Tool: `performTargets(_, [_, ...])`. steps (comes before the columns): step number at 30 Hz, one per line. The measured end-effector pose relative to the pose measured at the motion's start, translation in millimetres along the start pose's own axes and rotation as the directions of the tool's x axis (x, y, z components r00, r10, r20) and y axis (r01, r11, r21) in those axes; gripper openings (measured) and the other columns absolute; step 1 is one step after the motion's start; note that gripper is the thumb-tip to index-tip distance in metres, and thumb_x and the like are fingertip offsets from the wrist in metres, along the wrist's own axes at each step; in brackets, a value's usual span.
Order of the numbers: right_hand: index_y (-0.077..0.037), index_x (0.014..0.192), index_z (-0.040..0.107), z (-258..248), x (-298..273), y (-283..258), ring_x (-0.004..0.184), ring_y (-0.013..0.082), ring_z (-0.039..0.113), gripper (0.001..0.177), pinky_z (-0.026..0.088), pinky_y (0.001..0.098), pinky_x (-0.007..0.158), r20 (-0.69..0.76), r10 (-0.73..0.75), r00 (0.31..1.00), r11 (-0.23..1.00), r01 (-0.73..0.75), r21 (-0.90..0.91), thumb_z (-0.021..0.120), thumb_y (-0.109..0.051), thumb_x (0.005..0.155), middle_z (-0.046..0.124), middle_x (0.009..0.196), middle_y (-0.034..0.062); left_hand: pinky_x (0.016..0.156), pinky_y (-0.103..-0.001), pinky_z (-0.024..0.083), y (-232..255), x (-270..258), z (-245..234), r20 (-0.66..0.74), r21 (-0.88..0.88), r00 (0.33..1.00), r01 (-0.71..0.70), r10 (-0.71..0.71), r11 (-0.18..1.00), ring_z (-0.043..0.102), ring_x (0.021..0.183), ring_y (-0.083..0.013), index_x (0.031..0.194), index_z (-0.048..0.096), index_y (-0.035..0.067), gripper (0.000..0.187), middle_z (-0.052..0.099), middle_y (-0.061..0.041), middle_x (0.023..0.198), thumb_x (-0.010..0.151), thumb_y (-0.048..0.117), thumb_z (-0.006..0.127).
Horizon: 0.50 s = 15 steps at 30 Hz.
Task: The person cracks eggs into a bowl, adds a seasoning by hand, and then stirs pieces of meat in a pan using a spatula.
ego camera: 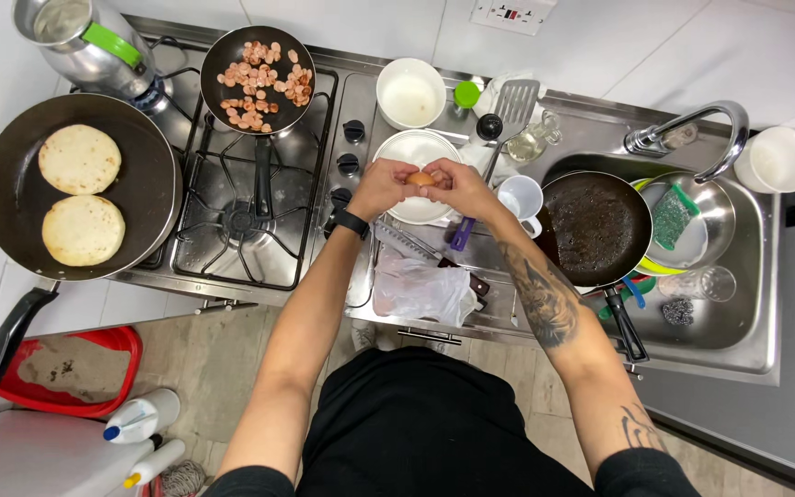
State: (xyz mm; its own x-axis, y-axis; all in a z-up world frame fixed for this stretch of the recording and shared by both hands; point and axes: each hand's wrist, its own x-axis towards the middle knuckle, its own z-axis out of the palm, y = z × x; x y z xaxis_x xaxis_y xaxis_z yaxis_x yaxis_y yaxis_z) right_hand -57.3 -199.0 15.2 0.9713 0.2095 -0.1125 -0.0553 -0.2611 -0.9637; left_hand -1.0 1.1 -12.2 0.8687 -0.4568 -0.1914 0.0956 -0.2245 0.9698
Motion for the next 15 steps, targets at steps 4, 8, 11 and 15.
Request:
performTargets(4, [0.000, 0.122, 0.065, 1, 3, 10, 0.069, 0.0115, 0.069, 0.043, 0.058, 0.0215, 0.061, -0.016, 0.021, 1.000, 0.998, -0.020, 0.052, 0.084, -0.006, 0.084, 0.072, 0.092, 0.0125, 0.062, -0.022, 0.058, 1, 1, 2, -0.006, 0.066, 1.000, -0.005, 0.005, 0.998, 0.073, 0.071, -0.0124, 0.116, 0.076, 0.003, 0.049, 0.079, -0.015, 0.094, 0.069, 0.014, 0.087])
performTargets(8, [-0.002, 0.120, 0.066, 1, 4, 21, 0.066, 0.0117, 0.070, 0.043, 0.059, 0.0230, 0.059, -0.035, 0.047, 0.998, 0.998, -0.045, 0.046, 0.084, -0.006, 0.082, 0.073, 0.090, 0.0127, 0.074, -0.028, 0.060, 19, -11, 1, -0.021, 0.144, 1.000, 0.006, -0.003, 0.990, 0.078, 0.086, -0.0212, 0.117, 0.077, 0.007, 0.046, 0.079, -0.016, 0.099, 0.072, 0.016, 0.084])
performTargets(11, [-0.006, 0.118, 0.067, 1, 10, 37, 0.062, 0.0100, 0.067, 0.041, 0.057, 0.0233, 0.056, -0.074, 0.043, 0.996, 0.998, -0.046, -0.043, 0.083, -0.007, 0.080, 0.072, 0.085, 0.0081, 0.074, -0.031, 0.060, -4, 1, 9, -0.072, 0.255, 0.997, -0.009, 0.028, 0.967, 0.078, 0.081, -0.0222, 0.113, 0.080, 0.015, 0.044, 0.079, -0.010, 0.086, 0.070, 0.021, 0.083])
performTargets(15, [-0.010, 0.121, 0.068, -3, 15, 49, 0.067, 0.0092, 0.063, 0.044, 0.054, 0.0246, 0.063, -0.087, 0.034, 0.996, 0.988, -0.047, -0.150, 0.078, -0.008, 0.078, 0.071, 0.087, 0.0043, 0.075, -0.032, 0.059, -9, 6, 6, -0.082, 0.287, 0.995, -0.031, 0.056, 0.957, 0.077, 0.077, -0.0216, 0.114, 0.080, 0.017, 0.042, 0.077, -0.009, 0.079, 0.071, 0.020, 0.080])
